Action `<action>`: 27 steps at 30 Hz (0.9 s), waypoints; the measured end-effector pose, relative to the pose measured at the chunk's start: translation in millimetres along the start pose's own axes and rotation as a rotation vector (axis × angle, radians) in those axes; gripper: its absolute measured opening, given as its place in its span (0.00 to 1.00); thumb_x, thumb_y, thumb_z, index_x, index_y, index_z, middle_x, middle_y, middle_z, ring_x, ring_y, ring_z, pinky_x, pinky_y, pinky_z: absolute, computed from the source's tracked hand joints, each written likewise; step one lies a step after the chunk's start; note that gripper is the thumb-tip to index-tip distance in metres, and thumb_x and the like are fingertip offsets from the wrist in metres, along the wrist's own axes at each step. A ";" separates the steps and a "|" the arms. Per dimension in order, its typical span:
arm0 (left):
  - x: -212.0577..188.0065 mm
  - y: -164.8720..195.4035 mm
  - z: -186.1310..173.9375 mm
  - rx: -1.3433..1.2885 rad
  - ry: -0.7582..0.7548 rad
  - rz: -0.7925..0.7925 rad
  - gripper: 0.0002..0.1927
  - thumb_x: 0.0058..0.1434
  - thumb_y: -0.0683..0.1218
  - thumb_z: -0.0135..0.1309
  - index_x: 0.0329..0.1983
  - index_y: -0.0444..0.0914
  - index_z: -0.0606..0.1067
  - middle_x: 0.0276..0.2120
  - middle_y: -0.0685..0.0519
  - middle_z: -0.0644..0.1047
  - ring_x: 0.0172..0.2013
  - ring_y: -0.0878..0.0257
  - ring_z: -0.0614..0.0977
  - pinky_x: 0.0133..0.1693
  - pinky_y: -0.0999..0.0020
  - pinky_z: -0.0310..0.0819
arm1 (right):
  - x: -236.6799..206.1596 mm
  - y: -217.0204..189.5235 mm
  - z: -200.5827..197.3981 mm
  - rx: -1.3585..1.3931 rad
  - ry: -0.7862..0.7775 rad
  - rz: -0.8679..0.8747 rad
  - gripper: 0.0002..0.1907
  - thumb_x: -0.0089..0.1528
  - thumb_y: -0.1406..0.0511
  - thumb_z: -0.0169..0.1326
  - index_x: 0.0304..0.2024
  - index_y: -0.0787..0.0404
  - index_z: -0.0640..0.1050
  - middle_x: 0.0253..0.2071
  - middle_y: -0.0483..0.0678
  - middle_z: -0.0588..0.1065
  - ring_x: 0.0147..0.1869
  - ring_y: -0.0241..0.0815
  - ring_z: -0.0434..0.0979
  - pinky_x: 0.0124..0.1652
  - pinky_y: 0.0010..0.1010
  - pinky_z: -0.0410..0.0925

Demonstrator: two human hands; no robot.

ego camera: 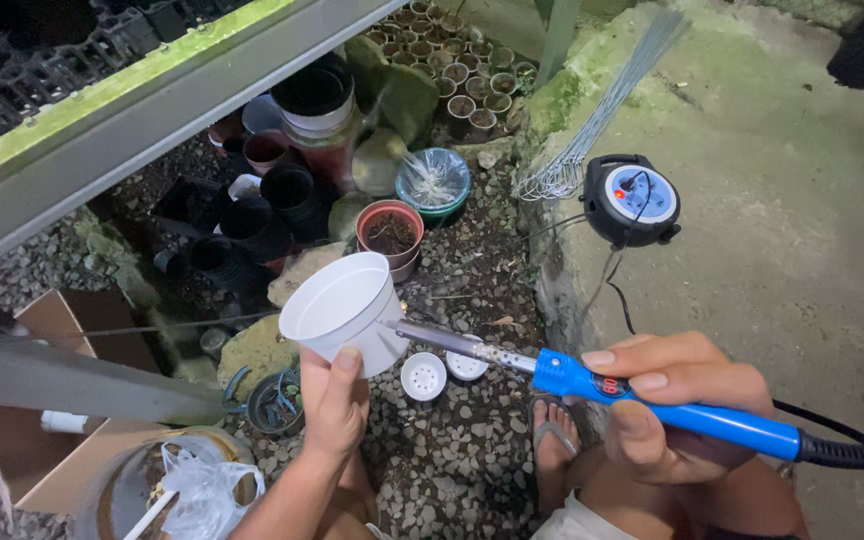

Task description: The person uses a soldering iron to melt holes into the sides of white plastic cups. They hold the cup in one hand and the soldering iron in the other, repeatedly pressing the hot tip against the plastic to create drainage holes.

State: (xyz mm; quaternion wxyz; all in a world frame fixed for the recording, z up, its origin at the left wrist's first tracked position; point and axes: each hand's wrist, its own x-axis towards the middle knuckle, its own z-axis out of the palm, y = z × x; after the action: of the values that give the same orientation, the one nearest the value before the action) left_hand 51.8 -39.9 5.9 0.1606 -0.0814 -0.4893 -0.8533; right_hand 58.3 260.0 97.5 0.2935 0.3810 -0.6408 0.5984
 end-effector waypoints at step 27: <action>-1.2 2.6 -5.6 0.032 0.025 -0.009 0.41 0.67 0.53 0.56 0.74 0.30 0.53 0.66 0.40 0.66 0.66 0.51 0.69 0.67 0.55 0.61 | 5.3 -0.7 9.0 -0.100 -0.059 0.021 0.16 0.65 0.70 0.55 0.51 0.61 0.63 0.47 0.60 0.75 0.46 0.43 0.84 0.43 0.26 0.81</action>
State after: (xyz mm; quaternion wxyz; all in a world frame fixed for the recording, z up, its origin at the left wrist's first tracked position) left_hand 54.0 -45.7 4.9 0.1644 -0.0659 -0.5011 -0.8471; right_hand 56.8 250.4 101.3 0.2869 0.3766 -0.6822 0.5572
